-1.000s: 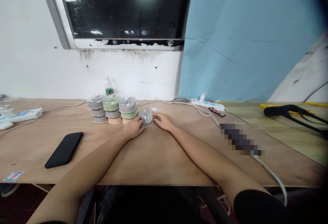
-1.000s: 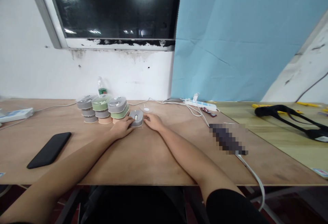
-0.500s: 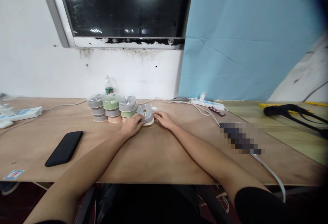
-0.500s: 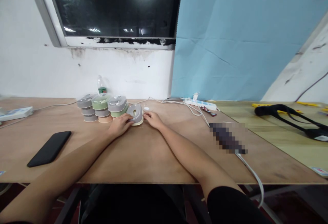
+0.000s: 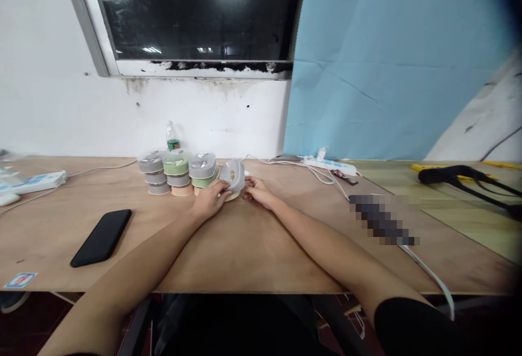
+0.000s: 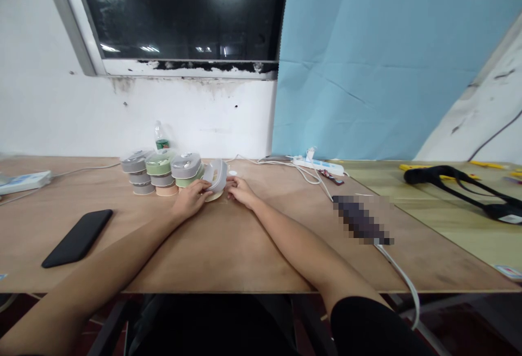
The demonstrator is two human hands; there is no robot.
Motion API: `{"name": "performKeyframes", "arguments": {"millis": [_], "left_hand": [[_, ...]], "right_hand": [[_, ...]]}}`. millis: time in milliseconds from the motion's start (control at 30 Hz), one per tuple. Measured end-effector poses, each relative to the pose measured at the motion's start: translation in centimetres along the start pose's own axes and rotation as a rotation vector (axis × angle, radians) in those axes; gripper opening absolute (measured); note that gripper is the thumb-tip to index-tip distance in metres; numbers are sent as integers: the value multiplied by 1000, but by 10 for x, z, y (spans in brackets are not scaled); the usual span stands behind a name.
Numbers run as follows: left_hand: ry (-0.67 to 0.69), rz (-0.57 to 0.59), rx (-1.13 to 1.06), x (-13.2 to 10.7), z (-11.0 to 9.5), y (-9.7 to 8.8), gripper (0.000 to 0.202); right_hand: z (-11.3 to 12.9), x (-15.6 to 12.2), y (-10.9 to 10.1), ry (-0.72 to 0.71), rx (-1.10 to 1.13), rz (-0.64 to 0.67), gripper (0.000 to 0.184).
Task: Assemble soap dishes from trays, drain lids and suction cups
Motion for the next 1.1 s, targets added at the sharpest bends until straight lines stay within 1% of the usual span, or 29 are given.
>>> {"name": "performKeyframes", "arguments": {"millis": [67,167,300,367,467,533,567,600,667,733,800,867,967,1033,1100], "left_hand": [[-2,7,-10,0,1,1,24],[-19,3,-28,1,3,0,25],[-17,-46,-48,1,3,-5,27],[0,-82,-50,1,2,-9,26],[33,-149,-53,-1,-1,-17,25],[54,-187,-55,-2,-3,-21,24],[58,-199,-53,-3,-3,-22,24],[57,-206,-49,-3,-3,-23,24],[48,-210,-41,-3,-2,-23,24],[40,-209,-37,-3,-2,-23,24],[44,-200,-36,-4,-2,-22,24],[55,-178,-30,-4,-4,-20,23],[90,-131,-15,-5,-9,-16,22],[108,-111,2,-5,-12,-14,22],[117,-113,21,-6,-13,-13,21]], "right_hand": [[2,-1,4,-16,34,4,34],[4,-4,14,-25,99,18,42],[8,-6,30,-56,115,56,52],[8,-7,33,-76,89,55,51],[9,-7,37,-102,32,69,44],[11,-6,35,-136,-10,69,38],[15,-5,31,-171,-42,50,36],[20,-4,24,-218,-88,12,35],[34,-3,2,-324,-228,-113,35],[46,-4,-26,-392,-388,-272,36],[53,-7,-56,-413,-518,-420,35],[56,-10,-86,-421,-614,-536,31],[51,-13,-123,-383,-732,-642,32],[47,-15,-143,-342,-797,-697,34],[42,-15,-155,-302,-855,-725,38]]}}
Point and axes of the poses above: each hand's wrist, its own x-axis towards the middle knuckle, its own y-axis out of the palm, z = x × y, the point moved 10 cm from there along x, towards the middle knuckle, and after that the axes turned 11 degrees about -y, right-handed, at the moved point
